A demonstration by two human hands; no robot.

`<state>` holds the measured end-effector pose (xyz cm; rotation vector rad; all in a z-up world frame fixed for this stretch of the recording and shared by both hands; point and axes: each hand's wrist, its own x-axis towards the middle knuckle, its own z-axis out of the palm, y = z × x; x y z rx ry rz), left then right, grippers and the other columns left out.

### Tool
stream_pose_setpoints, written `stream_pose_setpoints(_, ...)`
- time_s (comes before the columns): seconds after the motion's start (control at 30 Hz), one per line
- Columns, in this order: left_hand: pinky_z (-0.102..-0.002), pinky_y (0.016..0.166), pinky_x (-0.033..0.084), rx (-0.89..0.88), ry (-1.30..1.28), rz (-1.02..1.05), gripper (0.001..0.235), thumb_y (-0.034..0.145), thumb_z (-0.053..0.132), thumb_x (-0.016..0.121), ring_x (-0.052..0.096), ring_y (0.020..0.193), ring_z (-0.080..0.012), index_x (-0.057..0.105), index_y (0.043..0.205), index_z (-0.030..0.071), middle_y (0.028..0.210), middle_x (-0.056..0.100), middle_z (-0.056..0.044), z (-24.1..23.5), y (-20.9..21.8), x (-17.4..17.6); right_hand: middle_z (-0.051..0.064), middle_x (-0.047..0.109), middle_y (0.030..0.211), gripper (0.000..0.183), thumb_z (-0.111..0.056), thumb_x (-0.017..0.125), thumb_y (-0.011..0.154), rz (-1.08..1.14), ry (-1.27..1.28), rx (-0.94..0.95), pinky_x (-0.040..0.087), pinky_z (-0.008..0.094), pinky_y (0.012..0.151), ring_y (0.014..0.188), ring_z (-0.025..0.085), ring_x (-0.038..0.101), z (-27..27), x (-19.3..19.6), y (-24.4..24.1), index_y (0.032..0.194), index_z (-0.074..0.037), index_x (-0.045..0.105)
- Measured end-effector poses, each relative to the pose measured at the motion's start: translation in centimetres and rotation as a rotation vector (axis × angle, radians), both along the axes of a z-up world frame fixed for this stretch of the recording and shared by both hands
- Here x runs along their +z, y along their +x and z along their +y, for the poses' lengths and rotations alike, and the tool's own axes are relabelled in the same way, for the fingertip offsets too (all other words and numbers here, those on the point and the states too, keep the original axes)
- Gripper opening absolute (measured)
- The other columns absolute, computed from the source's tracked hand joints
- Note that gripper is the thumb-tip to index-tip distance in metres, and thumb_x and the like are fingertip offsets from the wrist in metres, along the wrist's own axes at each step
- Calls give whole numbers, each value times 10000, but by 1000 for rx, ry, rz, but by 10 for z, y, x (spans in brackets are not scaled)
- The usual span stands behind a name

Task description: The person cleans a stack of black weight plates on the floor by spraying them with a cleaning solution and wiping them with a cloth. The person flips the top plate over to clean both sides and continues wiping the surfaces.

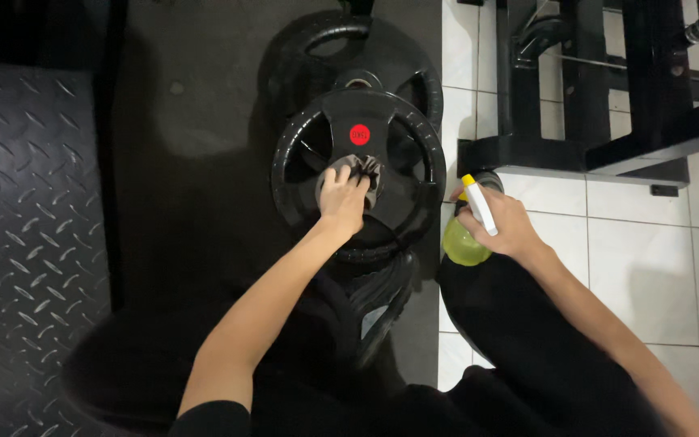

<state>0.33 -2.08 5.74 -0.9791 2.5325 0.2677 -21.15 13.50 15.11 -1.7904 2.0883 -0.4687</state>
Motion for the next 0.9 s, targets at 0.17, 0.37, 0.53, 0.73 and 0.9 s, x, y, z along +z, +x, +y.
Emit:
stream_pose_setpoints(0.17,-564,1066,235,-133,-254,-125,425,1062,214,431,355,1345,-252,428,1483,273,1468,591,-35,-8,-7,-38,148,655,740,298,-386,648,854,16,-19,37,550,522,721,763,404,700,-3,-9,-8,907,-97,606)
stream_pose_setpoints(0.37,-643,1089,283,-535,-517,-296,497,1081,150,460,382,1281,-285,357,1540,312,1488,556,-27,-33,-6,-58,126,632,704,258,-353,637,873,37,2,28,555,474,704,720,385,691,-5,-6,-2,890,-98,601)
stream_pose_setpoints(0.53,-659,1079,311,-746,-602,-359,763,981,94,618,368,1286,-289,227,1585,348,1551,477,27,-54,7,-41,141,636,736,333,-424,675,845,57,0,50,546,519,700,768,402,695,-7,-25,-19,926,-116,578)
stream_pose_setpoints(0.73,-603,794,457,-703,-491,-410,738,1004,136,547,564,1140,-340,161,1601,331,1484,511,57,-39,5,0,145,640,743,290,-392,659,866,88,-8,67,556,494,704,771,397,696,-9,-20,-6,919,-118,582)
stream_pose_setpoints(0.9,-558,563,451,-703,-439,-342,567,1017,105,423,653,900,-386,354,1540,315,1249,701,-33,-63,-13,-63,121,629,729,307,-437,642,861,61,-12,52,552,490,682,740,377,689,-5,-21,-11,911,-141,578)
